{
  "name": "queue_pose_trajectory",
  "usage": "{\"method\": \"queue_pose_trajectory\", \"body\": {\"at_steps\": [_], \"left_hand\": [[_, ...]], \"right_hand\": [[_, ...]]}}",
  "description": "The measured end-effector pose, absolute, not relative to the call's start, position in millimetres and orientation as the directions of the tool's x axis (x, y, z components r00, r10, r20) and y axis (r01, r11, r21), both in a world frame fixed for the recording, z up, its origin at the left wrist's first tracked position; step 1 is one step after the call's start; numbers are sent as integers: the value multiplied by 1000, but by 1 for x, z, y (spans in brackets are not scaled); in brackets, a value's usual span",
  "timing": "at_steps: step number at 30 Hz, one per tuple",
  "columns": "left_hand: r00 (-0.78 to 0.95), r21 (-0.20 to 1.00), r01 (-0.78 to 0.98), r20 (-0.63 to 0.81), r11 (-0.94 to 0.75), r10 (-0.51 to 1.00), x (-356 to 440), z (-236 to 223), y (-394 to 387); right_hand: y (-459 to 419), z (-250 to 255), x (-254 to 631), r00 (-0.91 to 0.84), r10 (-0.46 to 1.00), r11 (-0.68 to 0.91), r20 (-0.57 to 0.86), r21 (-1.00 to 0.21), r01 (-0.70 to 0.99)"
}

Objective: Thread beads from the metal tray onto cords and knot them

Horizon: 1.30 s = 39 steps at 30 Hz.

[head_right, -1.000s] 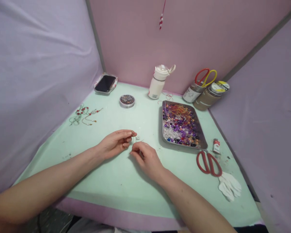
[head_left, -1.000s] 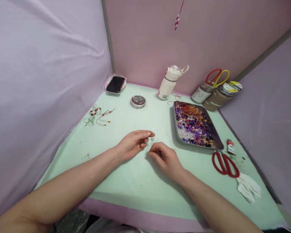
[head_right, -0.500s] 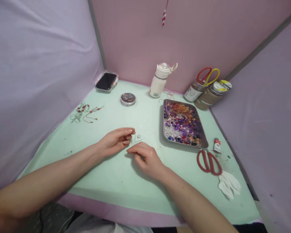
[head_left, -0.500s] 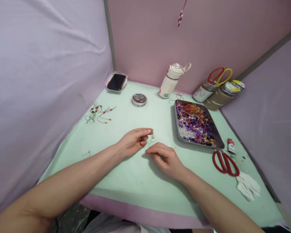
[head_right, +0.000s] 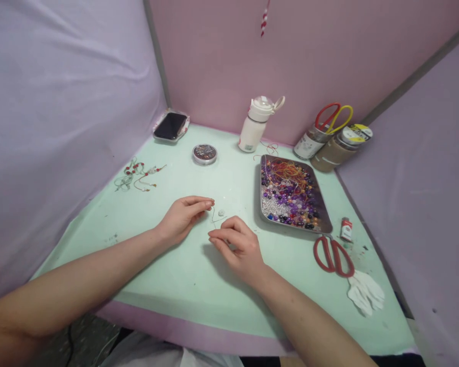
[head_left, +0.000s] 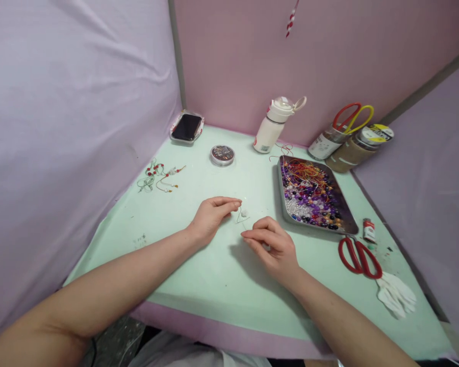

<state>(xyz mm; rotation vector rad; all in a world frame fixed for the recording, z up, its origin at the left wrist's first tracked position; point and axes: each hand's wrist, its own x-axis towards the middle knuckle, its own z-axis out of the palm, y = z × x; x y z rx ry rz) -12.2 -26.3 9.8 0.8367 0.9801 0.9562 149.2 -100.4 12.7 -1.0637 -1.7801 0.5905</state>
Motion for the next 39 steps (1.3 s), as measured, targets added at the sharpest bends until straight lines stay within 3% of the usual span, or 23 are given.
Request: {"method": "queue_pose_trajectory", "body": {"at_steps": [6,13,31,39], "left_hand": [[271,974,-131,-144,184,952,-10,16,-34],[319,999,-8,34,-33,947,-8,14,-37],[389,972,55,189,-227,902,-10,11,-38],[525,920,136,247,-367,815,-15,17,-33]], "right_hand": [[-92,14,147,-51,989,146,138,-957,250],[-90,12,147,-56,981,-187,-188,-982,28],[-86,8,147,-35,957,-291,-289,-942,-167],[-86,5,149,-46,948,-317,-314,-941,-119]]}}
